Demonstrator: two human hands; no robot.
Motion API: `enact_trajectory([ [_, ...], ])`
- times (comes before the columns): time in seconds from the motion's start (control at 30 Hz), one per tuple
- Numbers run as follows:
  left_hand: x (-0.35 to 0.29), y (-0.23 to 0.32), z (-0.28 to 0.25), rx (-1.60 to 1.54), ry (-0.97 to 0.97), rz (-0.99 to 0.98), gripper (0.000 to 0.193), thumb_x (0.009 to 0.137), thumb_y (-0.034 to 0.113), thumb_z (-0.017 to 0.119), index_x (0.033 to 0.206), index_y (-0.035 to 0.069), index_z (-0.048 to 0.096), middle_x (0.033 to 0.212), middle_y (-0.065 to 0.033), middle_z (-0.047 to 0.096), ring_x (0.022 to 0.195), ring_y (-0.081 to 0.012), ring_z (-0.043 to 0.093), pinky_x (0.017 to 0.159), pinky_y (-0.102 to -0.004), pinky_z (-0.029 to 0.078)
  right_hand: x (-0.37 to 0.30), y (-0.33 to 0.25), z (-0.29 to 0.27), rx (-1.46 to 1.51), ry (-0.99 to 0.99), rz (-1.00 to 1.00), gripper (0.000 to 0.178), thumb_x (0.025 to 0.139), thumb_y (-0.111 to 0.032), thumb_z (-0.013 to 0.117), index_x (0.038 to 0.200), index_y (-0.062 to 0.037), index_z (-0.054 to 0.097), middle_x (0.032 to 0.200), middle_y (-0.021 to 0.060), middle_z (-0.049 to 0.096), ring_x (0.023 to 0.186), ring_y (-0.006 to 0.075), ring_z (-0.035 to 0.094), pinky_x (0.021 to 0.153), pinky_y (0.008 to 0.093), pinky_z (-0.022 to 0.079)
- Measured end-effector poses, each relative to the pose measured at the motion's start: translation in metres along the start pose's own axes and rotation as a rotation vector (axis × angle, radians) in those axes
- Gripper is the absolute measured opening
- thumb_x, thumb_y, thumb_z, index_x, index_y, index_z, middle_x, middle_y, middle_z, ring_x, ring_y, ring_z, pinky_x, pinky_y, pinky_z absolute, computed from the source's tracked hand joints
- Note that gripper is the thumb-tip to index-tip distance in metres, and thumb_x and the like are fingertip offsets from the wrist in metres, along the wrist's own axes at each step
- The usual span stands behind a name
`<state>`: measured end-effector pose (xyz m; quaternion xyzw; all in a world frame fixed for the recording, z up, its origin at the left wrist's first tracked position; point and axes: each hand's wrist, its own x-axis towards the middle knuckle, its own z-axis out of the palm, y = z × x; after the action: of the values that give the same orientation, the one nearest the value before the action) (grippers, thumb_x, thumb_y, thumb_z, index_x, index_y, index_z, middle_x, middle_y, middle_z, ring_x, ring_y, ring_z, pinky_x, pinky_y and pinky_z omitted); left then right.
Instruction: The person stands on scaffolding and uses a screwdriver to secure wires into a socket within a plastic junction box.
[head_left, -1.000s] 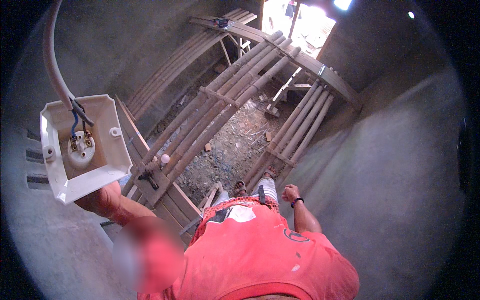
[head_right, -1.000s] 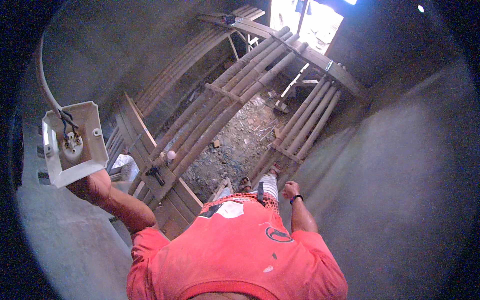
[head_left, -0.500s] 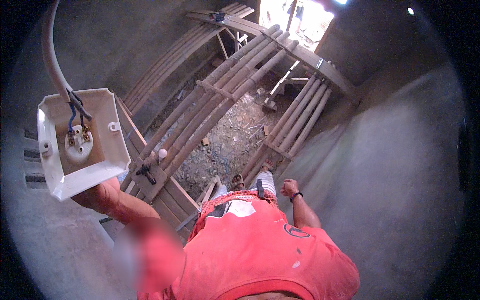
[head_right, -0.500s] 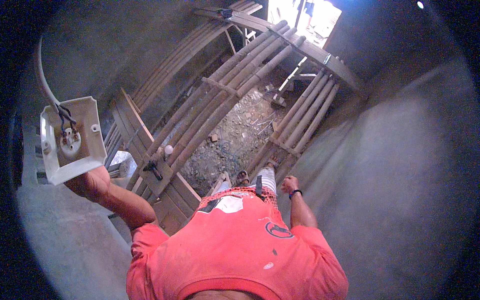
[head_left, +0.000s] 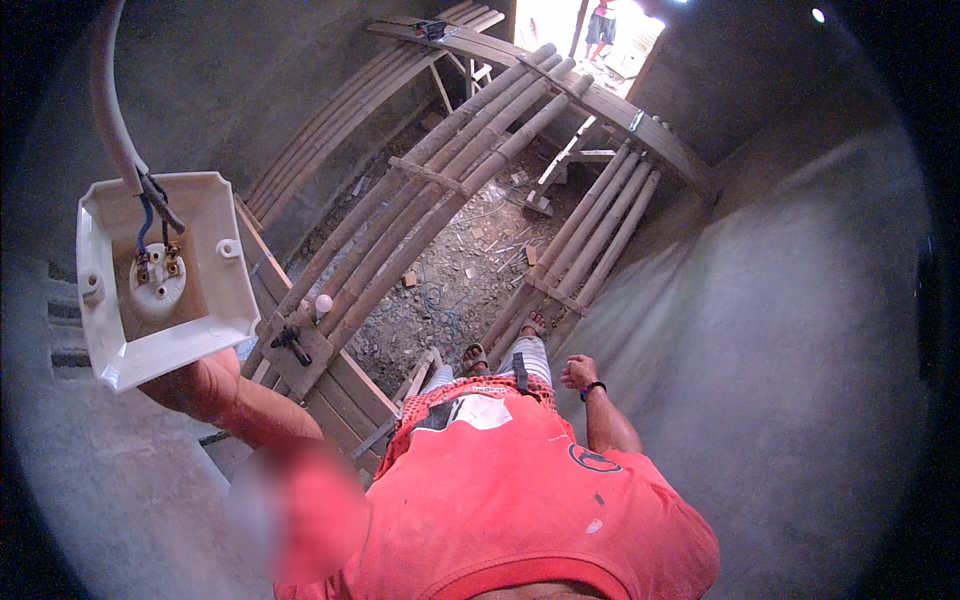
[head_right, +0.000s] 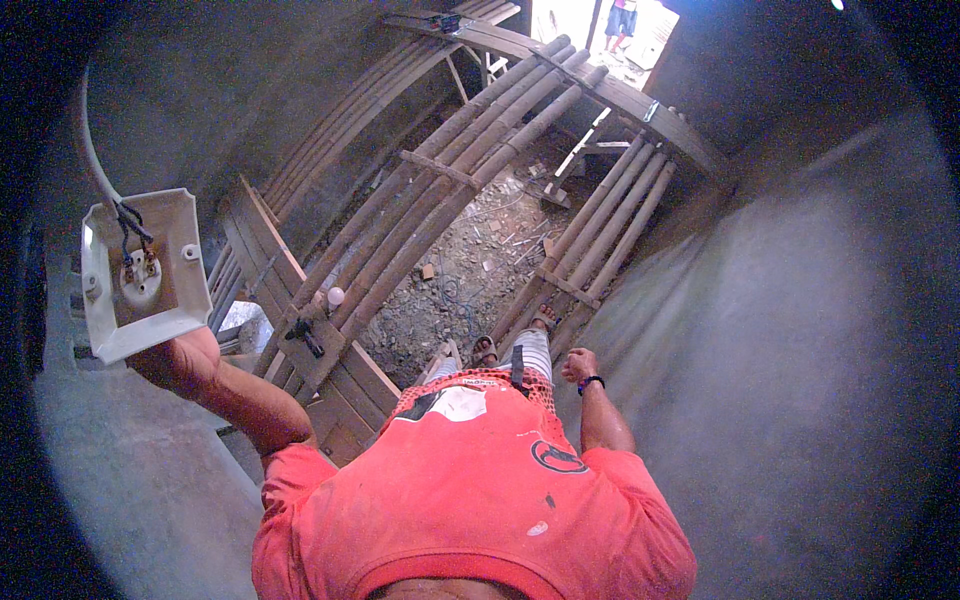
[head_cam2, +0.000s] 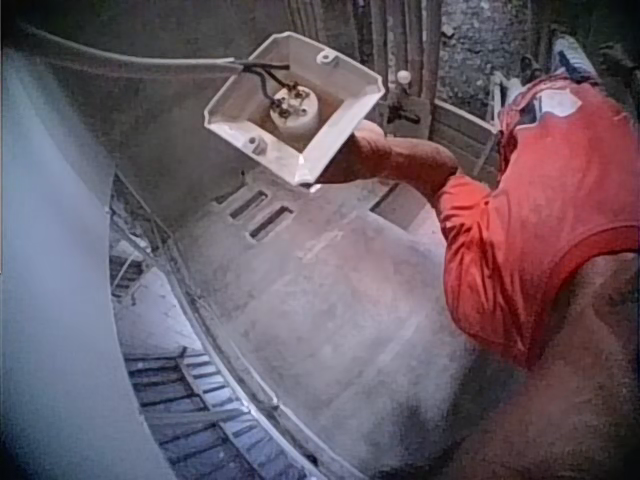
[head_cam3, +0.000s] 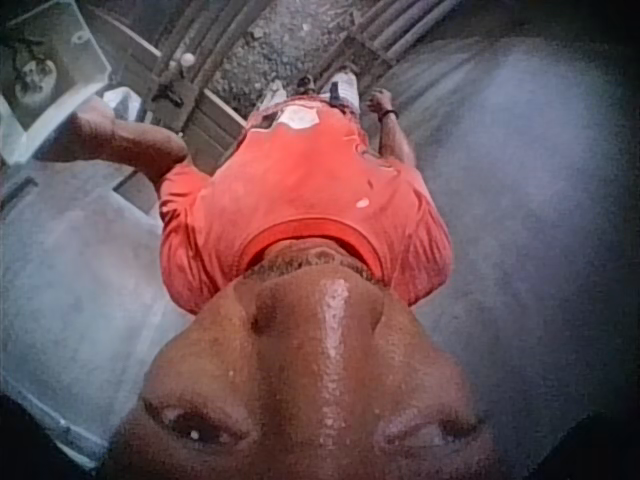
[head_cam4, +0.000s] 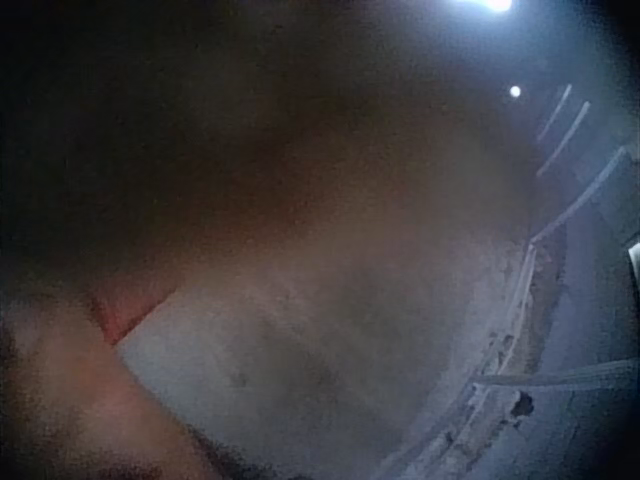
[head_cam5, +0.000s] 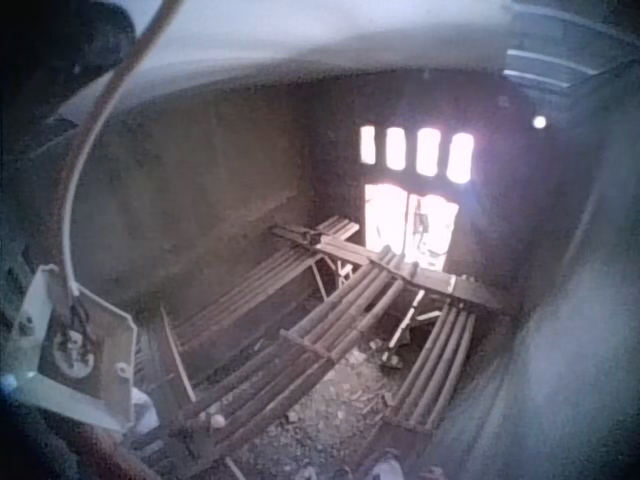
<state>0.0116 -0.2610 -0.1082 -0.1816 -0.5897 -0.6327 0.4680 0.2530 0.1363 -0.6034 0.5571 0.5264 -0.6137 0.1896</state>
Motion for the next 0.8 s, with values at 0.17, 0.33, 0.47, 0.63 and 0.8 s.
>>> enact_trajectory([
  [0.17,0.001,-0.004,0.0,0.002,0.012,0.009,0.069,0.075,0.032,0.067,0.128,0.006,0.033,0.13,-0.0128,0.039,0.119,-0.0293,0.039,0.102,-0.0471,0.027,0.003,0.005,-0.001,0.01,0.005,-0.007,0.039,0.08,-0.005,0.042,0.118,-0.0054,0.047,0.078,0.0124,0.058,0.05,0.0208,0.056,0.038,0.0314,0.042],
  [0.33,0.002,-0.008,-0.002,0.033,-0.014,0.043,0.068,0.075,0.033,0.066,0.128,0.006,0.033,0.13,-0.0133,0.038,0.119,-0.0288,0.038,0.102,-0.0462,0.027,0.0,0.006,0.0,-0.02,0.021,-0.01,0.038,0.08,-0.005,0.042,0.117,-0.0047,0.047,0.078,0.0123,0.058,0.05,0.0212,0.057,0.038,0.031,0.043],
  [0.47,0.001,-0.002,0.004,0.05,-0.018,0.026,0.069,0.075,0.034,0.066,0.128,0.005,0.033,0.13,-0.0133,0.037,0.119,-0.0286,0.038,0.102,-0.0463,0.027,0.003,0.005,0.0,-0.004,0.015,-0.004,0.039,0.08,-0.005,0.043,0.118,-0.0046,0.047,0.078,0.0126,0.058,0.051,0.0218,0.057,0.04,0.032,0.045],
  [0.63,0.001,0.003,0.01,0.074,0.001,-0.022,0.071,0.074,0.035,0.067,0.129,0.005,0.032,0.13,-0.013,0.038,0.119,-0.0282,0.038,0.102,-0.0471,0.027,0.01,0.006,0.003,-0.001,0.015,-0.019,0.041,0.079,-0.005,0.043,0.12,-0.0048,0.046,0.077,0.0127,0.058,0.05,0.0221,0.057,0.041,0.033,0.046],
  [0.8,0.002,-0.008,-0.008,0.07,0.018,0.023,0.072,0.073,0.037,0.069,0.129,0.009,0.033,0.13,-0.0104,0.039,0.118,-0.0289,0.04,0.102,-0.0474,0.028,0.008,-0.002,0.008,-0.029,-0.023,-0.047,0.042,0.077,-0.005,0.043,0.119,-0.0045,0.045,0.075,0.0131,0.057,0.049,0.0223,0.056,0.04,0.0335,0.045],
])
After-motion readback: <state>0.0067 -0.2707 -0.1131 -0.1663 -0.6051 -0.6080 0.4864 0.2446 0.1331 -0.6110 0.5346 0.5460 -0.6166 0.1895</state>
